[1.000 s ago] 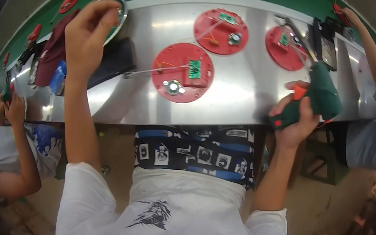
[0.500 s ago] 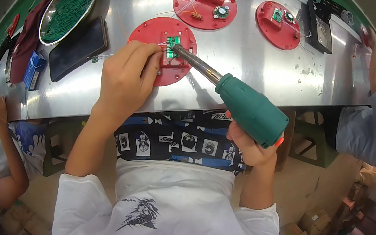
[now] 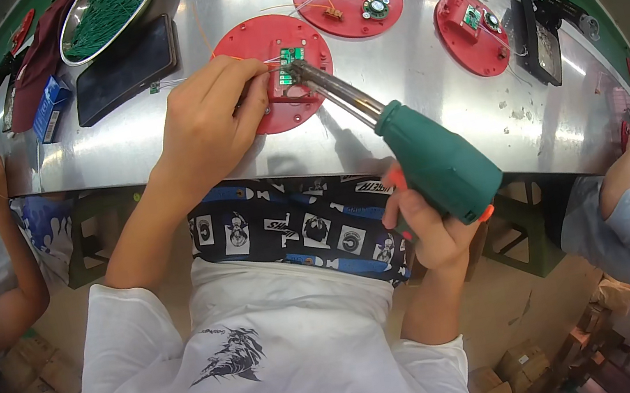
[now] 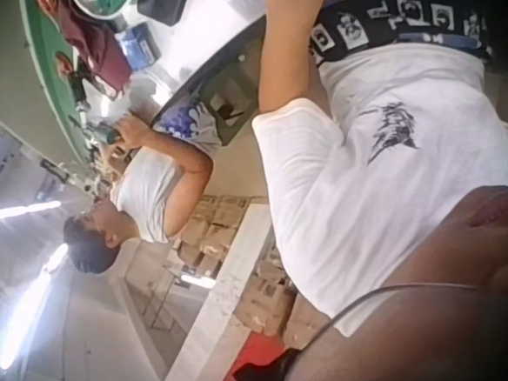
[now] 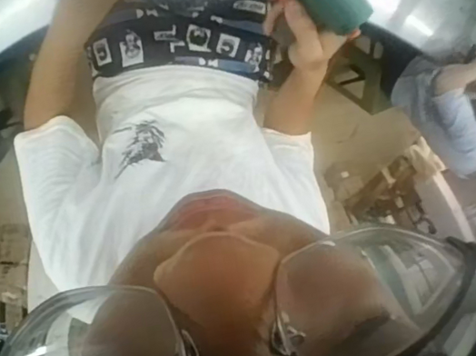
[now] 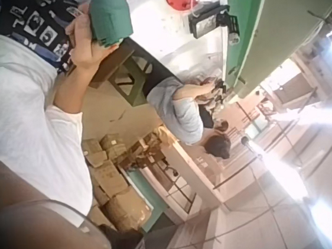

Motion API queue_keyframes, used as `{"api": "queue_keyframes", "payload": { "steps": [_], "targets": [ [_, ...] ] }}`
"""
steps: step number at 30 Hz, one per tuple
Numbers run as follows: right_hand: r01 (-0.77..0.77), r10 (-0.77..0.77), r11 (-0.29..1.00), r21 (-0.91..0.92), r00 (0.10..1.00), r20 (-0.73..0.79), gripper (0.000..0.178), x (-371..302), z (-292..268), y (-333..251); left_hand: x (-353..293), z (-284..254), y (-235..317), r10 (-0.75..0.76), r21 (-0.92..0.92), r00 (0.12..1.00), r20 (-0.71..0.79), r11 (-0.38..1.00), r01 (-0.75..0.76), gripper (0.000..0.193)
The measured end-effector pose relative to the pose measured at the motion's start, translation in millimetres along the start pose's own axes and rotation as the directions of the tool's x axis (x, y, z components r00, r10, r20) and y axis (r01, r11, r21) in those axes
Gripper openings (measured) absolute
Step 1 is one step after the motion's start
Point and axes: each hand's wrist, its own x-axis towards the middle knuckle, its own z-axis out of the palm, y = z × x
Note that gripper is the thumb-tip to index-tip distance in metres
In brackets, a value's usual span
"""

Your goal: Soldering electronic components onto circular circuit boards at an assembly line.

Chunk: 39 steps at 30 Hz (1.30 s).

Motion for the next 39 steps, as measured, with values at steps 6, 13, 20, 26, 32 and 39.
{"api": "queue_keyframes", "payload": {
  "steps": [6,13,20,26,32,39],
  "targets": [
    [0.18,-0.194,0.977,-0.112,0.972,-0.132,0.055,-2.0,-5.8,8.2,1.2,-2.1,2.4,0.003,-0.01,1.0,0.028,1.0,-0.003,0.01],
    [0.167,-0.183,0.977,-0.137,0.976,-0.116,0.053,-1.2,-4.8,8.1,1.1,-2.7,2.3,0.001,0.018,1.0,0.025,1.0,-0.002,0.01],
    [0.169,-0.182,0.977,-0.131,0.978,-0.098,0.052,0.0,-1.0,7.7,1.0,-3.7,4.0,-0.02,0.003,0.999,0.043,1.0,0.019,0.011],
    [0.166,-0.181,0.977,-0.133,0.977,-0.111,0.052,-0.6,-1.1,8.1,2.1,-3.4,4.3,-0.006,-0.01,1.0,0.03,1.0,0.007,0.01],
    [0.188,-0.201,0.974,-0.126,0.974,-0.105,0.052,0.4,-2.8,8.9,1.2,-3.2,5.6,-0.036,-0.015,0.999,0.018,0.999,0.036,0.01],
    [0.19,-0.201,0.972,-0.138,0.977,-0.075,0.053,2.5,-2.3,8.4,1.0,-6.9,7.5,-0.113,-0.079,0.993,-0.044,0.991,0.109,0.005]
  ]
}}
